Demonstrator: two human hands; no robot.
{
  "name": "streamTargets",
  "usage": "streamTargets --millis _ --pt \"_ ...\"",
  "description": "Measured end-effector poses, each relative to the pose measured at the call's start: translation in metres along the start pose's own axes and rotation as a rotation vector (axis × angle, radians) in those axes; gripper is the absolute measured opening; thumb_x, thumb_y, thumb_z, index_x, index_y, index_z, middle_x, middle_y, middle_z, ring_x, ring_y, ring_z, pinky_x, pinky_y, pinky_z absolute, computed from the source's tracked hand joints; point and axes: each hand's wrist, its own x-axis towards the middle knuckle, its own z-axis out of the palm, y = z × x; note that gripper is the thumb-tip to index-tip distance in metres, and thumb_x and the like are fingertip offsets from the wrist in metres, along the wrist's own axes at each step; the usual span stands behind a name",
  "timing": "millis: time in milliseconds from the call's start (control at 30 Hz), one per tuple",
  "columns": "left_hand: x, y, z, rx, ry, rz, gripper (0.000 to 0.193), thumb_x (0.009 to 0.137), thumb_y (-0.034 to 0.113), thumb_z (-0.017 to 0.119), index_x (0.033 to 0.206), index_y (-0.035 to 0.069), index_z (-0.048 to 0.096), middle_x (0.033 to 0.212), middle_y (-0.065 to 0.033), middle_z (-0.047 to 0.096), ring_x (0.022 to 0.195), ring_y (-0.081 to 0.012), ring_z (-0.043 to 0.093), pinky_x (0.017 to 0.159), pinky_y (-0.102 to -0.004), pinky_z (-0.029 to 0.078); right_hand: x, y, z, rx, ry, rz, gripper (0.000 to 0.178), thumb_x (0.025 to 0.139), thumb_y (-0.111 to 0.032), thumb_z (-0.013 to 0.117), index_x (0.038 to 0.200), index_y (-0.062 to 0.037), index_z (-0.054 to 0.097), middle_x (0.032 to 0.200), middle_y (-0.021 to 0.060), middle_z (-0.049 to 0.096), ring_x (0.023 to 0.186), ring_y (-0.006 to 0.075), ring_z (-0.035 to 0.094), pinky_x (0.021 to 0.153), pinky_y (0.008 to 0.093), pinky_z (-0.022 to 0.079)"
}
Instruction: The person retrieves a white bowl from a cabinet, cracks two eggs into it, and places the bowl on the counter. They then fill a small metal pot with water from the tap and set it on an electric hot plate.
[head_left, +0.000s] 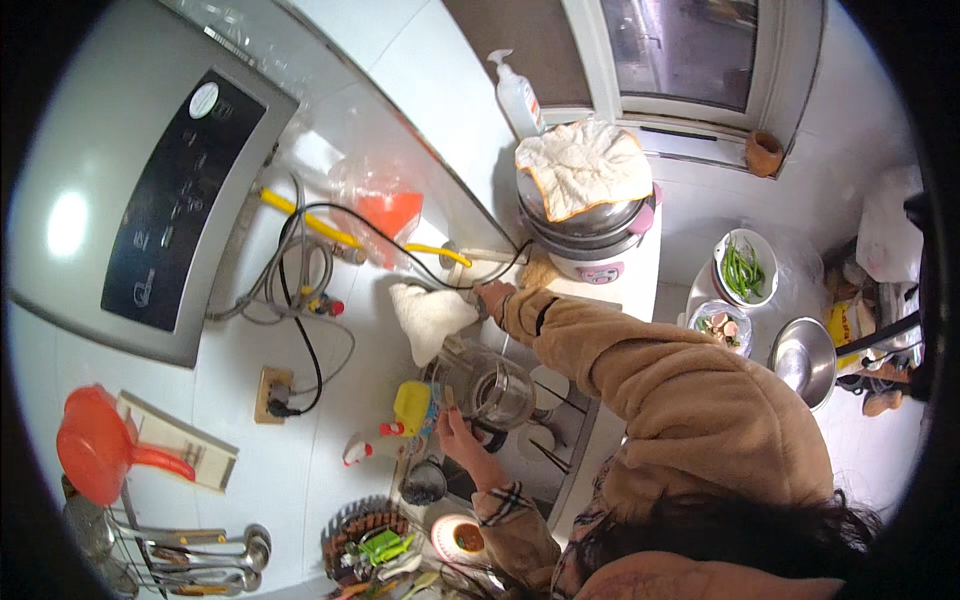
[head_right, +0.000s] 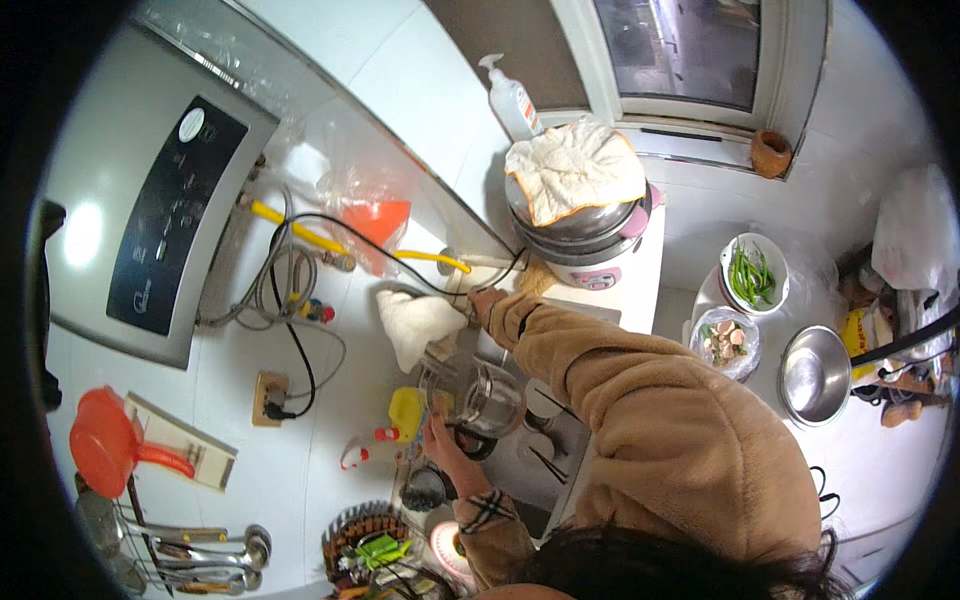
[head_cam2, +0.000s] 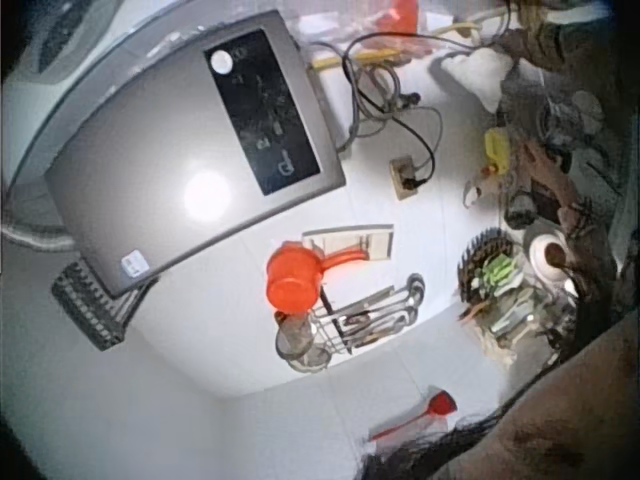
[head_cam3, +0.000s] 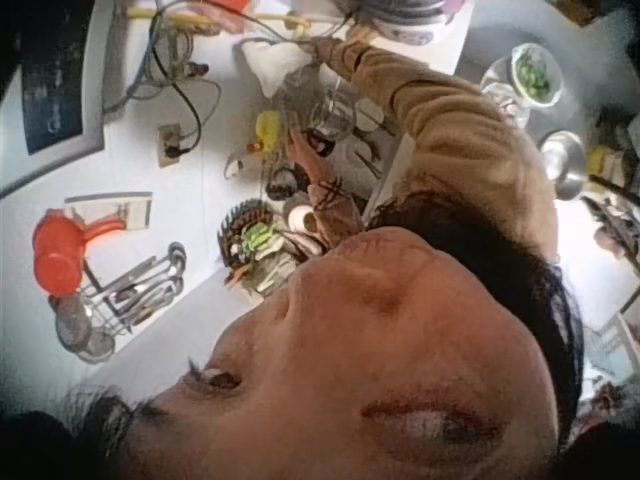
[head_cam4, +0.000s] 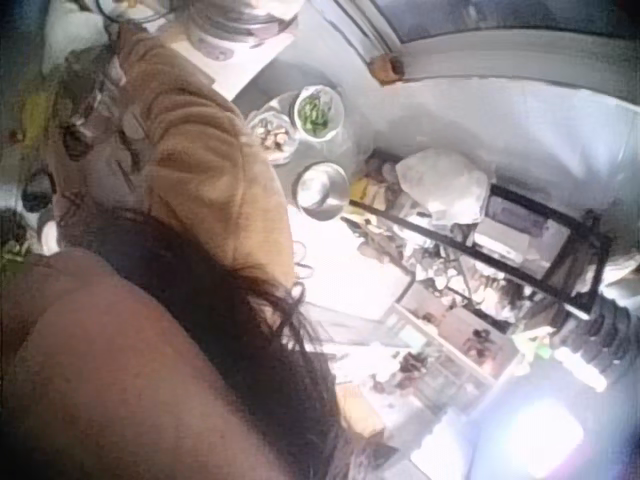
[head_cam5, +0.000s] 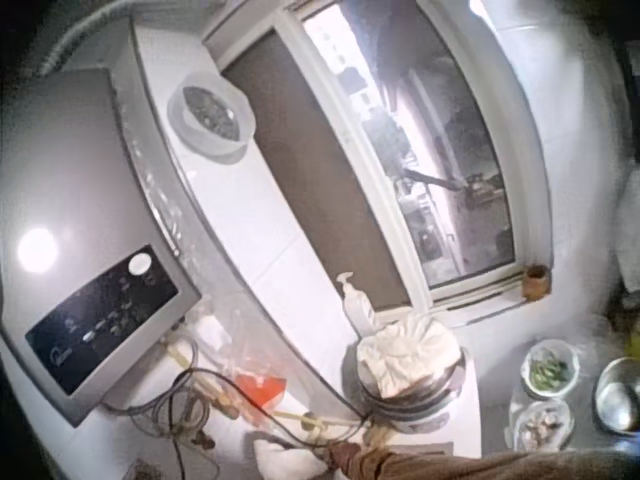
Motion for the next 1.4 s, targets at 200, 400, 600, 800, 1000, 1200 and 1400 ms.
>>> streamTargets --millis 200,400,600,800,1000,1200,1400 --pt "0.0 0.001 -0.005 -0.1 -0.059 0.037 0.032 0.097 0.029 0.062 0.116 0.003 0.063 0.066 0.0047 0.045 0.049 -0.006 0.034 0.044 -0.0266 0.028 -0.011 0.008 -0.004 -0.04 0.045 -0.106 0.047 0.092 -0.015 0.059 0.138 -0.0204 0.052 0.115 0.0116 0.063 0.111 0.0308 0.061 0.087 0.0439 0.054" --pt "0.005 -0.002 0.0 -0.043 0.016 -0.05 0.032 0.098 0.026 0.061 0.119 0.002 0.062 0.063 0.0048 0.043 0.048 -0.0063 0.033 0.043 -0.0276 0.027 -0.015 0.024 0.027 -0.063 0.112 -0.121 0.055 0.084 -0.009 0.066 0.136 -0.0221 0.052 0.129 0.005 0.059 0.119 0.0283 0.058 0.091 0.0443 0.051" --pt "0.005 -0.004 0.005 -0.08 -0.013 -0.04 0.027 0.096 0.025 0.062 0.112 0.003 0.064 0.062 0.0057 0.04 0.049 -0.0063 0.032 0.043 -0.0264 0.027 -0.019 0.033 0.043 -0.057 0.167 -0.159 0.058 0.088 -0.012 0.064 0.141 -0.0248 0.046 0.13 0.0059 0.06 0.118 0.0263 0.059 0.092 0.0461 0.05" --pt "0.003 -0.009 0.005 -0.072 -0.004 -0.008 0.022 0.094 0.025 0.063 0.103 0.005 0.064 0.062 0.0062 0.04 0.049 -0.0052 0.032 0.042 -0.0251 0.027 -0.027 0.037 0.053 0.001 0.309 -0.132 0.028 0.099 -0.025 0.053 0.127 -0.0251 0.057 0.095 0.0096 0.068 0.087 0.0299 0.068 0.075 0.047 0.051" --pt "-0.009 -0.004 0.007 -0.08 0.029 0.011 0.023 0.093 0.028 0.064 0.101 0.006 0.064 0.061 0.007 0.039 0.047 -0.0047 0.031 0.042 -0.0247 0.027 -0.007 0.039 0.076 0.031 0.391 -0.129 0.041 0.101 -0.05 0.048 0.093 -0.0142 0.067 0.064 0.0073 0.059 0.057 0.0267 0.057 0.06 0.0456 0.044" --pt "-0.013 -0.004 0.008 -0.087 0.045 0.015 0.024 0.094 0.029 0.064 0.102 0.007 0.064 0.061 0.0066 0.04 0.046 -0.0053 0.031 0.042 -0.0251 0.027 0.033 0.033 0.126 0.705 0.465 0.101 0.074 0.097 -0.066 0.045 0.047 -0.0118 0.042 0.044 0.0025 0.035 0.044 0.0183 0.03 0.055 0.0438 0.035" --pt "-0.013 -0.011 0.007 -0.07 0.068 0.028 0.025 0.095 0.029 0.062 0.104 0.005 0.064 0.062 0.0055 0.043 0.048 -0.0055 0.033 0.043 -0.025 0.028 0.034 0.039 0.134 0.618 0.34 0.074 0.066 0.097 -0.067 0.044 0.066 -0.0102 0.052 0.054 0.0071 0.045 0.05 0.0224 0.04 0.061 0.0451 0.04"
